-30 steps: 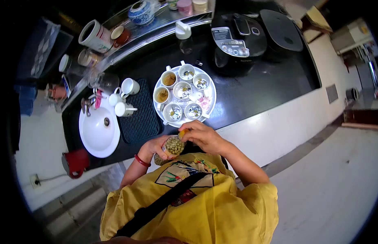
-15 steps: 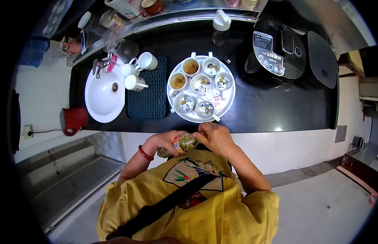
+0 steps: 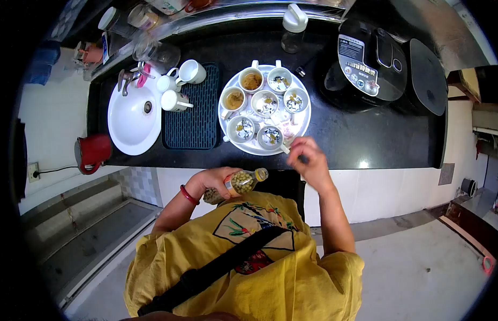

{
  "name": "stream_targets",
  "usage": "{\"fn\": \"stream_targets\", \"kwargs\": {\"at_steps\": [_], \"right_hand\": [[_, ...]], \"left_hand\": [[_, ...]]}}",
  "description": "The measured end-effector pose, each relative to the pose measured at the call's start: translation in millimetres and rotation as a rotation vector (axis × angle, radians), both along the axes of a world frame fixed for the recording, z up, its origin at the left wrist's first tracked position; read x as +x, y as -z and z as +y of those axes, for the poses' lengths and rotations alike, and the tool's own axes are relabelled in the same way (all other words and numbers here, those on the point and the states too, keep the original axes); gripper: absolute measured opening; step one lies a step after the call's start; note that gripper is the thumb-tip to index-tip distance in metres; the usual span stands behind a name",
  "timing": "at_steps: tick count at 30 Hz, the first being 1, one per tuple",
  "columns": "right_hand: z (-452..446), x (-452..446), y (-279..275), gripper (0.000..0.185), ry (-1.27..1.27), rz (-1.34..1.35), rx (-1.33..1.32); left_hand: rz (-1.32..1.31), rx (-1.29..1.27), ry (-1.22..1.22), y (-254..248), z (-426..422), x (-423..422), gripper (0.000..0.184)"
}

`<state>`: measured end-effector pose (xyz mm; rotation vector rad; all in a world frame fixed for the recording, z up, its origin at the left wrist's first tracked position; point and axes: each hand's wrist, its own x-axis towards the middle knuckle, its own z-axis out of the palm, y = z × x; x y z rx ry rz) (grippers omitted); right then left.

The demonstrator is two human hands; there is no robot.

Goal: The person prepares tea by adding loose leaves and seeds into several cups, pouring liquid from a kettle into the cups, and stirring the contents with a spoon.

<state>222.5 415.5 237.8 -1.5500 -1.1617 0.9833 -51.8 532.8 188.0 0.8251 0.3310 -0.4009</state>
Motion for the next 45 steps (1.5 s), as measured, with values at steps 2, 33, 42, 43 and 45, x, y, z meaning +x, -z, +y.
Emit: {"fn": "stream_targets", "kwargs": {"at_steps": [2, 33, 42, 43, 45], "right_hand": [[-2.5, 15.3, 45.8, 0.014, 0.212, -0.208, -0.154], [-16.5, -88.2, 77.5, 0.018, 0.257, 0.757, -0.555], [-24.8, -95.6, 99.0, 0.018, 0.282, 0.955, -0.578], [-24.6, -97.6, 99.5, 0.017, 0.286, 0.971, -0.616], [-24.7, -99.4, 100.1, 0.017, 0.292, 0.990, -0.656]], "left_hand": [[0.033, 0.036, -0.045, -8.0, -3.6, -0.6, 0.074], [0.532, 1.288, 0.312, -55.4, -40.4, 16.5, 0.051], [0.567, 1.342, 0.455, -53.8, -46.7, 22.2, 0.057], [0.568, 1.347, 0.458, -50.6, -46.9, 19.9, 0.057], [0.572, 1.355, 0.478, -46.0, -48.6, 16.2, 0.060]]}}
